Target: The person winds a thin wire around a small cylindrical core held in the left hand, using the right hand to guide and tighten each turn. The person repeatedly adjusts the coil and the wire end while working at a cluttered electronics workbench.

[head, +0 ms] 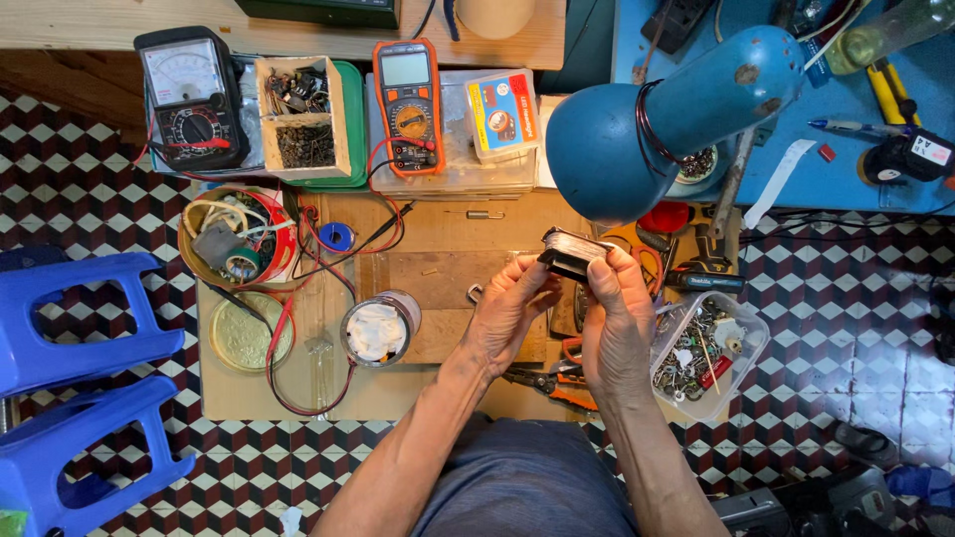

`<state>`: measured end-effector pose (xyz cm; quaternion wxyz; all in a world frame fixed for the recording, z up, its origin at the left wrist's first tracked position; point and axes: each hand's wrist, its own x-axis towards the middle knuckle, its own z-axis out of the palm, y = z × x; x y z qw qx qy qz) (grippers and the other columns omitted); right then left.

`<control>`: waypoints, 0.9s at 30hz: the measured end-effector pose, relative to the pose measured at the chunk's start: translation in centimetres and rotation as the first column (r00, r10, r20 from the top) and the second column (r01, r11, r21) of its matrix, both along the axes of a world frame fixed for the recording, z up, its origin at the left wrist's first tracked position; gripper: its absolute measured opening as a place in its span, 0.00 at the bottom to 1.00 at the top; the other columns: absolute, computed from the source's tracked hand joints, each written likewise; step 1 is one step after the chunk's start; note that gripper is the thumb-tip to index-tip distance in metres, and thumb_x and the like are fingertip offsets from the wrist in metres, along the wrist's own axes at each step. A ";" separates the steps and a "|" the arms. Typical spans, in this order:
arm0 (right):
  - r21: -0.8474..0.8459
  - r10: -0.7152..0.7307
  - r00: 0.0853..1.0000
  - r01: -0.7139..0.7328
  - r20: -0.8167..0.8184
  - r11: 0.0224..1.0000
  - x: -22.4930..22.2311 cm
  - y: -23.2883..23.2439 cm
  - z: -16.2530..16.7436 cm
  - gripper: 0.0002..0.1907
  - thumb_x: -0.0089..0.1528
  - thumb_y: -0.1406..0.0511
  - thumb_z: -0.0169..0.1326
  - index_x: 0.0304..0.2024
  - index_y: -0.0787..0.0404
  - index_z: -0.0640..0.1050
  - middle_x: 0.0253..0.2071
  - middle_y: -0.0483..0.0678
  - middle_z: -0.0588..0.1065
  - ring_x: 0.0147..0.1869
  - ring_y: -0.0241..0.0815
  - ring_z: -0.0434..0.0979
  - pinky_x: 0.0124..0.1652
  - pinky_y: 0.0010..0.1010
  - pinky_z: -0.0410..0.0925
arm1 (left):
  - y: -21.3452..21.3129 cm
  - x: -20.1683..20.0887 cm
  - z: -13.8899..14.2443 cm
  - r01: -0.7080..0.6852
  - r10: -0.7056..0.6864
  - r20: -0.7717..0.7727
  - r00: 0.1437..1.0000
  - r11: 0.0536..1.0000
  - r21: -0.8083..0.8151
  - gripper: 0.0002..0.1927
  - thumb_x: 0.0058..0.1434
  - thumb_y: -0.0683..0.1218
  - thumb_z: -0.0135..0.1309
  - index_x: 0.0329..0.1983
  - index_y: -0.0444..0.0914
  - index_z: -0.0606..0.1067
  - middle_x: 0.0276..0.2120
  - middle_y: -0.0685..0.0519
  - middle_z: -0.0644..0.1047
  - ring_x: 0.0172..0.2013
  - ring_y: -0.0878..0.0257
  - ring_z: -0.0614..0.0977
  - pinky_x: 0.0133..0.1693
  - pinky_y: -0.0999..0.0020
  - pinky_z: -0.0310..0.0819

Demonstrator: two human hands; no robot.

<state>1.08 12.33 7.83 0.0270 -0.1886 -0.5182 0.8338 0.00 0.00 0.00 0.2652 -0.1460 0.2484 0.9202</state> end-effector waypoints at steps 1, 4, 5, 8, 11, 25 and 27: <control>0.000 0.000 1.000 0.000 0.001 1.000 0.0 -0.1 0.2 0.20 0.66 0.59 0.57 0.55 0.64 0.71 0.54 0.49 0.74 0.59 0.37 0.71 0.64 0.33 0.60 | -0.1 0.3 -0.1 0.027 -0.027 0.001 1.000 0.999 0.022 0.11 0.68 0.52 0.58 0.46 0.41 0.77 0.43 0.57 0.80 0.45 0.69 0.78 0.53 0.67 0.73; 0.063 -0.008 1.000 0.008 -0.006 0.998 0.2 -0.4 0.0 0.20 0.69 0.58 0.54 0.57 0.64 0.71 0.53 0.48 0.73 0.59 0.36 0.70 0.64 0.32 0.60 | 0.3 1.1 -0.8 0.174 -0.174 0.049 0.984 0.985 -0.007 0.13 0.67 0.53 0.58 0.47 0.41 0.78 0.42 0.57 0.80 0.45 0.68 0.78 0.52 0.68 0.72; 0.064 -0.006 1.000 0.006 -0.010 0.998 0.4 -0.5 0.1 0.19 0.69 0.58 0.53 0.57 0.64 0.71 0.53 0.48 0.73 0.59 0.36 0.69 0.63 0.32 0.60 | 0.5 1.4 -0.9 0.192 -0.191 0.053 0.980 0.981 -0.026 0.13 0.67 0.52 0.58 0.47 0.40 0.78 0.42 0.57 0.80 0.44 0.68 0.78 0.51 0.69 0.72; 0.083 -0.001 1.000 0.001 -0.008 0.997 0.7 -0.4 0.4 0.19 0.70 0.58 0.51 0.57 0.64 0.71 0.53 0.47 0.73 0.59 0.35 0.69 0.63 0.32 0.61 | 1.3 2.1 -1.5 0.243 -0.240 0.058 0.969 0.968 -0.054 0.13 0.67 0.51 0.57 0.48 0.39 0.78 0.42 0.57 0.80 0.43 0.68 0.77 0.49 0.70 0.72; 0.105 0.021 1.000 -0.022 0.012 0.994 0.9 -0.1 0.6 0.18 0.71 0.58 0.50 0.56 0.64 0.71 0.52 0.48 0.72 0.59 0.35 0.69 0.62 0.33 0.63 | 1.7 2.6 -2.0 0.262 -0.260 0.035 0.965 0.963 -0.058 0.12 0.67 0.49 0.58 0.48 0.38 0.79 0.41 0.56 0.80 0.42 0.67 0.78 0.50 0.70 0.73; 0.096 0.021 0.998 -0.015 -0.066 0.995 1.1 -0.6 -2.8 0.17 0.69 0.69 0.54 0.58 0.67 0.68 0.52 0.50 0.73 0.56 0.36 0.72 0.59 0.28 0.65 | -2.0 1.1 0.8 0.144 -0.273 -0.039 0.961 0.619 -0.772 0.31 0.58 0.46 0.62 0.65 0.40 0.69 0.51 0.53 0.73 0.50 0.67 0.77 0.50 0.68 0.75; 0.109 0.020 0.996 -0.011 -0.084 0.994 1.4 -0.8 -3.1 0.17 0.69 0.69 0.55 0.58 0.67 0.68 0.52 0.50 0.73 0.57 0.36 0.72 0.60 0.29 0.65 | -2.9 1.3 2.6 -0.012 0.000 -0.024 1.000 0.862 -0.507 0.30 0.61 0.51 0.58 0.67 0.39 0.69 0.55 0.54 0.76 0.53 0.66 0.78 0.56 0.68 0.73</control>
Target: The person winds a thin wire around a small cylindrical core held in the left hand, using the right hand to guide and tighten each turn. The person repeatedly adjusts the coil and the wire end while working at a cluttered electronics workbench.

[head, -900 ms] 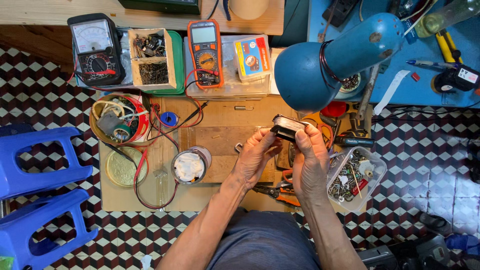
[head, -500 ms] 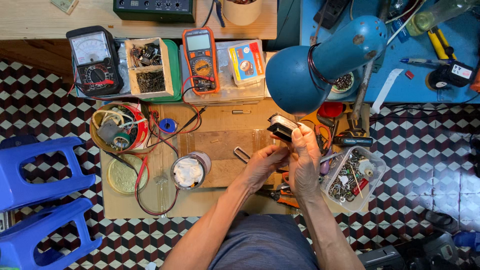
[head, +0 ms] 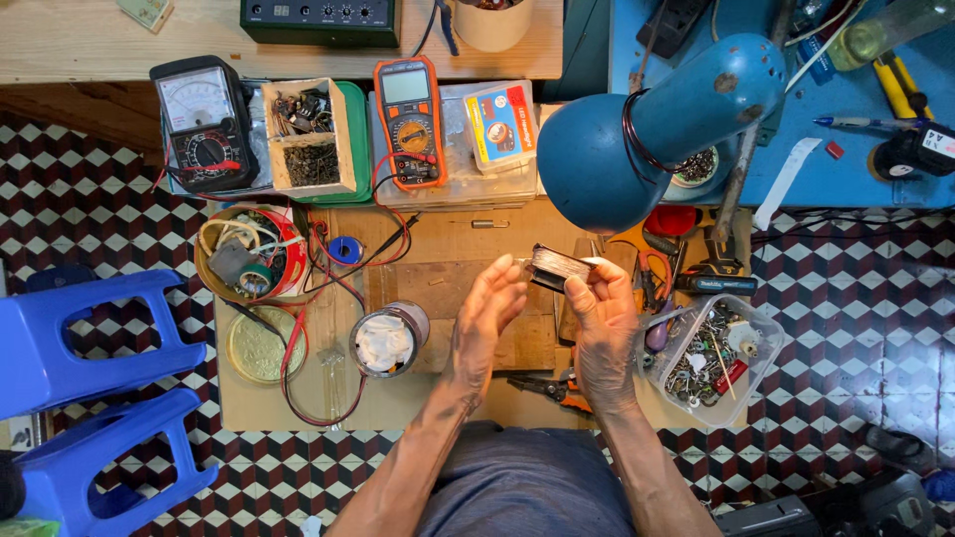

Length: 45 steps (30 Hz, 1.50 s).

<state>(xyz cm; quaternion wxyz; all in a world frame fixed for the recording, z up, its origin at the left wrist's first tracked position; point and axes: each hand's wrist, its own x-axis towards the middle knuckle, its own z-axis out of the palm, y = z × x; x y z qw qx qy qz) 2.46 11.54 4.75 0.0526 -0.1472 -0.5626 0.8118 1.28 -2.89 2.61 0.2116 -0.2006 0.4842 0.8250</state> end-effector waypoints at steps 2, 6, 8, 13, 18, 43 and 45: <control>0.024 -0.001 1.000 0.001 -0.015 1.000 0.2 -0.6 0.0 0.17 0.68 0.69 0.55 0.58 0.66 0.67 0.53 0.50 0.73 0.57 0.36 0.72 0.60 0.29 0.65 | -0.3 0.0 1.7 -0.121 0.112 0.054 0.992 0.976 0.183 0.29 0.63 0.53 0.56 0.66 0.38 0.70 0.55 0.54 0.77 0.53 0.66 0.78 0.59 0.67 0.70; 0.123 0.025 0.998 -0.018 -0.059 0.992 0.2 -1.2 0.6 0.17 0.69 0.70 0.55 0.58 0.65 0.66 0.53 0.50 0.73 0.58 0.38 0.73 0.61 0.30 0.66 | 1.4 -1.0 3.6 -0.053 0.046 0.031 0.998 0.957 0.286 0.22 0.65 0.51 0.59 0.58 0.37 0.73 0.49 0.54 0.78 0.50 0.67 0.78 0.59 0.64 0.70; 0.171 0.043 0.996 -0.028 -0.084 0.985 0.4 -1.1 1.1 0.17 0.69 0.71 0.54 0.58 0.65 0.66 0.54 0.51 0.73 0.59 0.38 0.74 0.61 0.31 0.67 | 2.0 -1.3 3.8 -0.043 0.039 0.018 0.999 0.945 0.325 0.20 0.64 0.50 0.61 0.55 0.36 0.74 0.46 0.54 0.78 0.49 0.66 0.78 0.58 0.64 0.71; 0.160 0.106 0.994 -0.099 -0.038 0.982 1.0 -0.2 2.2 0.18 0.67 0.71 0.53 0.59 0.64 0.66 0.57 0.51 0.73 0.63 0.39 0.74 0.63 0.31 0.68 | 1.6 -1.7 4.0 0.038 -0.029 -0.052 0.998 0.983 0.181 0.21 0.61 0.49 0.64 0.53 0.34 0.76 0.43 0.54 0.79 0.47 0.67 0.79 0.55 0.67 0.73; 0.160 0.213 0.966 -0.236 0.148 0.959 1.2 2.2 2.4 0.25 0.62 0.70 0.53 0.63 0.63 0.67 0.51 0.47 0.71 0.53 0.34 0.71 0.53 0.25 0.68 | 0.4 -2.6 4.3 0.143 -0.130 -0.134 0.982 0.986 0.088 0.22 0.60 0.48 0.63 0.55 0.35 0.75 0.44 0.53 0.80 0.46 0.68 0.80 0.53 0.69 0.75; 0.352 0.156 0.940 -0.263 0.305 0.898 0.8 4.3 2.9 0.07 0.68 0.65 0.53 0.41 0.61 0.80 0.22 0.33 0.67 0.24 0.23 0.60 0.25 0.18 0.55 | 1.0 -4.3 4.8 0.200 -0.193 -0.062 0.979 0.971 0.131 0.24 0.62 0.49 0.59 0.58 0.34 0.72 0.45 0.53 0.80 0.44 0.66 0.82 0.48 0.67 0.80; 0.371 0.146 0.944 -0.255 0.298 0.893 0.9 4.4 3.2 0.07 0.68 0.64 0.54 0.40 0.61 0.80 0.22 0.33 0.66 0.25 0.23 0.59 0.25 0.18 0.54 | 1.3 -4.4 4.4 0.210 -0.205 -0.048 0.978 0.963 0.170 0.23 0.63 0.50 0.59 0.57 0.34 0.72 0.44 0.53 0.80 0.44 0.66 0.82 0.49 0.66 0.80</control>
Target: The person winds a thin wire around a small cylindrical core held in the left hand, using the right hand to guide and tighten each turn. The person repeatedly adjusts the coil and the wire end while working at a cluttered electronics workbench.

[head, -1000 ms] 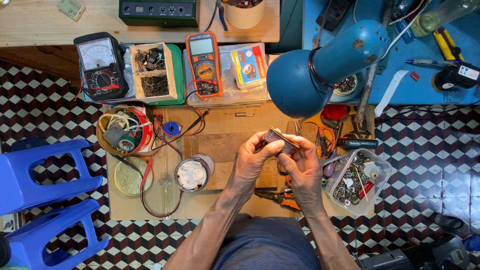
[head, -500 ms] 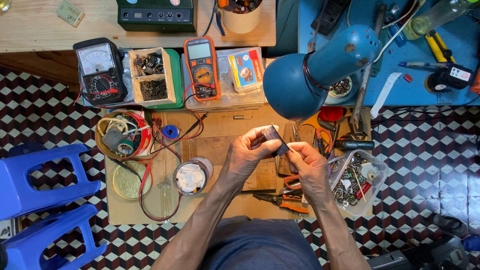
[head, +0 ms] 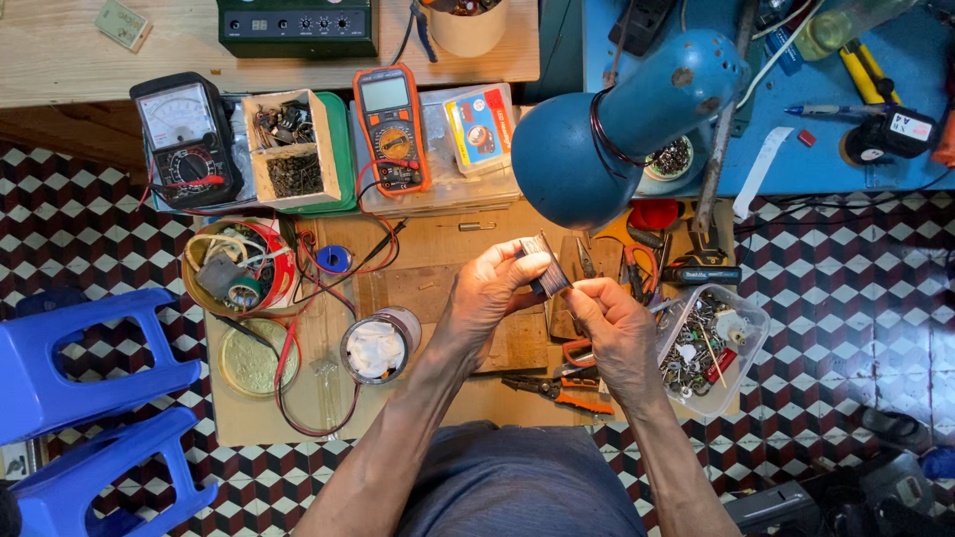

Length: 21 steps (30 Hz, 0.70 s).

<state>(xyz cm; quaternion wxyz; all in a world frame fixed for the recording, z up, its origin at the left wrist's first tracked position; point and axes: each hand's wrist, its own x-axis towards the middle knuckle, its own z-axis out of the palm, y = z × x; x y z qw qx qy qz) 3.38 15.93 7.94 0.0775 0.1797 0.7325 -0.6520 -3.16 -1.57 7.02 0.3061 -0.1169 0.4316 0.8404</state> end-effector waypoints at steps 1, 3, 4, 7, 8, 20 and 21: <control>0.010 -0.003 1.000 0.003 -0.004 1.000 0.1 0.1 0.1 0.07 0.68 0.64 0.54 0.40 0.61 0.80 0.22 0.33 0.65 0.25 0.23 0.59 0.25 0.18 0.54 | 0.2 0.0 -0.2 0.007 -0.008 0.012 1.000 1.000 0.019 0.23 0.63 0.50 0.59 0.57 0.33 0.73 0.44 0.53 0.80 0.44 0.66 0.82 0.49 0.66 0.80; 0.045 -0.019 0.999 0.018 0.036 0.999 0.4 0.2 0.4 0.07 0.68 0.64 0.54 0.39 0.61 0.80 0.22 0.33 0.66 0.24 0.23 0.60 0.24 0.18 0.55 | 0.4 0.0 -0.5 0.019 -0.019 -0.001 1.000 0.999 0.039 0.23 0.64 0.50 0.59 0.57 0.33 0.73 0.44 0.52 0.80 0.43 0.65 0.82 0.50 0.66 0.80; 0.061 -0.028 0.998 0.025 0.056 0.998 0.5 0.4 0.3 0.08 0.68 0.64 0.54 0.39 0.60 0.80 0.22 0.34 0.66 0.24 0.23 0.60 0.24 0.18 0.56 | 0.6 0.0 -0.8 0.025 -0.025 -0.008 1.000 0.998 0.049 0.23 0.64 0.51 0.59 0.57 0.32 0.73 0.44 0.52 0.80 0.43 0.65 0.82 0.50 0.66 0.80; 0.030 -0.053 0.998 0.052 0.046 0.998 0.9 0.9 0.3 0.07 0.67 0.64 0.55 0.39 0.60 0.80 0.23 0.34 0.68 0.25 0.24 0.62 0.24 0.18 0.56 | 1.0 -0.3 -1.3 0.021 -0.020 -0.026 0.999 1.000 0.022 0.23 0.64 0.50 0.59 0.57 0.33 0.73 0.44 0.52 0.80 0.43 0.66 0.82 0.49 0.67 0.79; 0.036 -0.053 0.998 0.051 0.036 0.998 1.0 1.0 0.3 0.07 0.67 0.64 0.55 0.39 0.60 0.80 0.24 0.34 0.68 0.26 0.24 0.63 0.26 0.18 0.60 | 1.0 -0.3 -1.4 0.018 -0.018 -0.025 1.000 1.000 0.022 0.23 0.63 0.50 0.59 0.57 0.33 0.73 0.45 0.52 0.80 0.43 0.66 0.82 0.49 0.67 0.79; 0.065 -0.069 0.998 0.068 0.002 0.996 2.2 2.6 -0.6 0.08 0.67 0.63 0.55 0.37 0.60 0.79 0.25 0.37 0.72 0.27 0.25 0.68 0.28 0.19 0.67 | 2.7 0.4 -2.4 0.025 -0.025 -0.019 0.999 1.000 -0.005 0.27 0.61 0.49 0.61 0.60 0.34 0.71 0.46 0.52 0.80 0.44 0.66 0.82 0.48 0.67 0.80; 0.070 -0.065 0.998 0.064 0.001 0.995 2.1 2.6 -0.5 0.08 0.67 0.63 0.55 0.37 0.60 0.79 0.25 0.37 0.71 0.27 0.25 0.68 0.28 0.19 0.66 | 2.7 0.3 -2.4 0.023 -0.023 -0.024 0.999 1.000 0.002 0.27 0.61 0.49 0.61 0.60 0.34 0.71 0.46 0.52 0.81 0.44 0.66 0.82 0.48 0.67 0.80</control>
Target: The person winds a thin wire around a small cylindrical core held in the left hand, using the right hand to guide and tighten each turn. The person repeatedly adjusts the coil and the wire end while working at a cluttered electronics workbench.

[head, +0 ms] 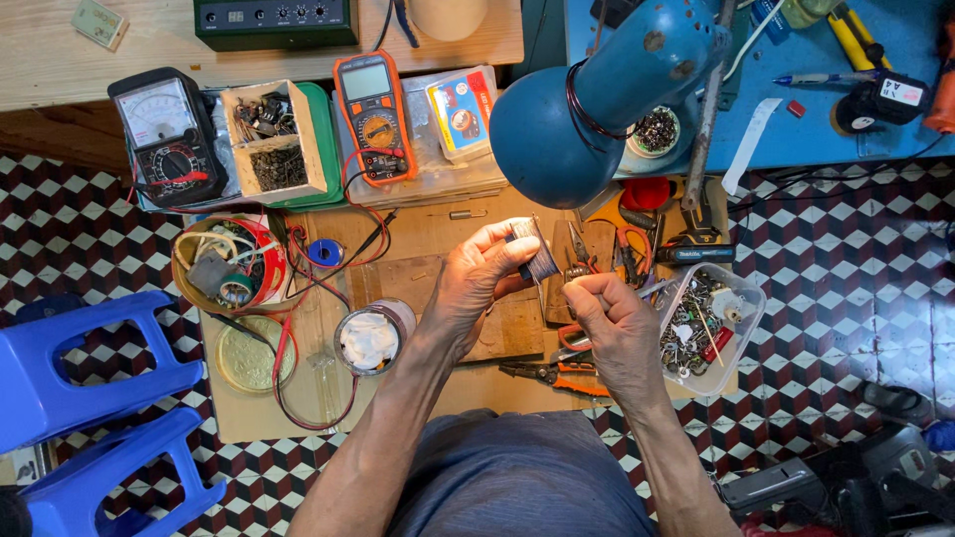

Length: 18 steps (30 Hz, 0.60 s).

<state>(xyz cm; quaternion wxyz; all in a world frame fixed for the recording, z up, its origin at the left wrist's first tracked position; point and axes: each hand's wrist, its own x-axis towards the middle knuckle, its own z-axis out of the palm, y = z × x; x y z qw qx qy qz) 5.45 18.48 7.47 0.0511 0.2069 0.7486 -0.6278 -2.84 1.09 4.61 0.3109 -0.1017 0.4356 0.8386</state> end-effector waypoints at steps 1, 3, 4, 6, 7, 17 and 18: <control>0.005 0.002 1.000 -0.002 0.000 1.000 0.1 0.1 0.0 0.08 0.67 0.63 0.55 0.37 0.60 0.79 0.24 0.37 0.71 0.26 0.25 0.68 0.27 0.18 0.65 | 0.1 0.1 -0.1 0.000 0.000 -0.003 1.000 1.000 0.007 0.27 0.61 0.50 0.62 0.60 0.34 0.71 0.46 0.51 0.81 0.44 0.66 0.82 0.49 0.66 0.80; -0.028 -0.009 1.000 0.008 -0.013 1.000 0.0 0.0 0.1 0.07 0.67 0.63 0.55 0.37 0.60 0.79 0.26 0.36 0.72 0.27 0.24 0.67 0.28 0.18 0.64 | 0.1 0.0 -0.1 -0.003 0.003 -0.005 1.000 1.000 0.009 0.27 0.61 0.49 0.62 0.60 0.33 0.71 0.46 0.51 0.80 0.44 0.66 0.82 0.49 0.66 0.80; -0.045 -0.017 1.000 0.016 -0.019 0.999 0.1 0.1 0.1 0.07 0.67 0.63 0.55 0.38 0.61 0.79 0.26 0.36 0.72 0.28 0.24 0.67 0.28 0.17 0.63 | 0.3 0.1 -0.2 -0.002 0.002 -0.006 1.000 1.000 0.009 0.27 0.61 0.49 0.62 0.60 0.33 0.71 0.46 0.51 0.80 0.44 0.65 0.82 0.49 0.66 0.80; 0.012 -0.003 1.000 0.003 0.007 1.000 0.2 0.4 0.1 0.07 0.67 0.63 0.55 0.38 0.60 0.80 0.24 0.36 0.71 0.26 0.24 0.66 0.26 0.18 0.62 | 0.5 0.2 -0.4 -0.004 0.004 -0.018 1.000 1.000 0.006 0.27 0.62 0.50 0.61 0.60 0.33 0.72 0.45 0.51 0.80 0.44 0.66 0.82 0.49 0.67 0.80; 0.040 0.002 1.000 -0.003 0.021 0.999 0.2 0.5 0.0 0.07 0.67 0.62 0.55 0.38 0.59 0.80 0.23 0.37 0.71 0.25 0.24 0.65 0.25 0.18 0.61 | 0.6 0.2 -0.5 -0.004 0.004 -0.024 1.000 1.000 0.004 0.26 0.62 0.50 0.60 0.61 0.33 0.72 0.45 0.52 0.80 0.44 0.66 0.82 0.49 0.67 0.80; 0.055 -0.005 1.000 0.004 0.027 0.998 -0.4 -0.1 -0.4 0.08 0.66 0.62 0.56 0.38 0.60 0.80 0.23 0.36 0.72 0.24 0.23 0.66 0.24 0.17 0.61 | 0.3 -0.2 -1.0 -0.009 0.009 -0.024 1.000 1.000 -0.013 0.26 0.62 0.49 0.61 0.60 0.33 0.72 0.45 0.52 0.80 0.44 0.66 0.82 0.48 0.67 0.80; 0.050 -0.007 1.000 0.006 0.029 0.999 -0.4 -0.1 -0.4 0.08 0.66 0.62 0.56 0.38 0.60 0.80 0.23 0.36 0.71 0.24 0.23 0.65 0.24 0.17 0.60 | 0.3 -0.1 -1.0 -0.009 0.008 -0.029 1.000 1.000 -0.017 0.26 0.62 0.49 0.61 0.60 0.33 0.72 0.45 0.51 0.81 0.44 0.66 0.82 0.49 0.67 0.80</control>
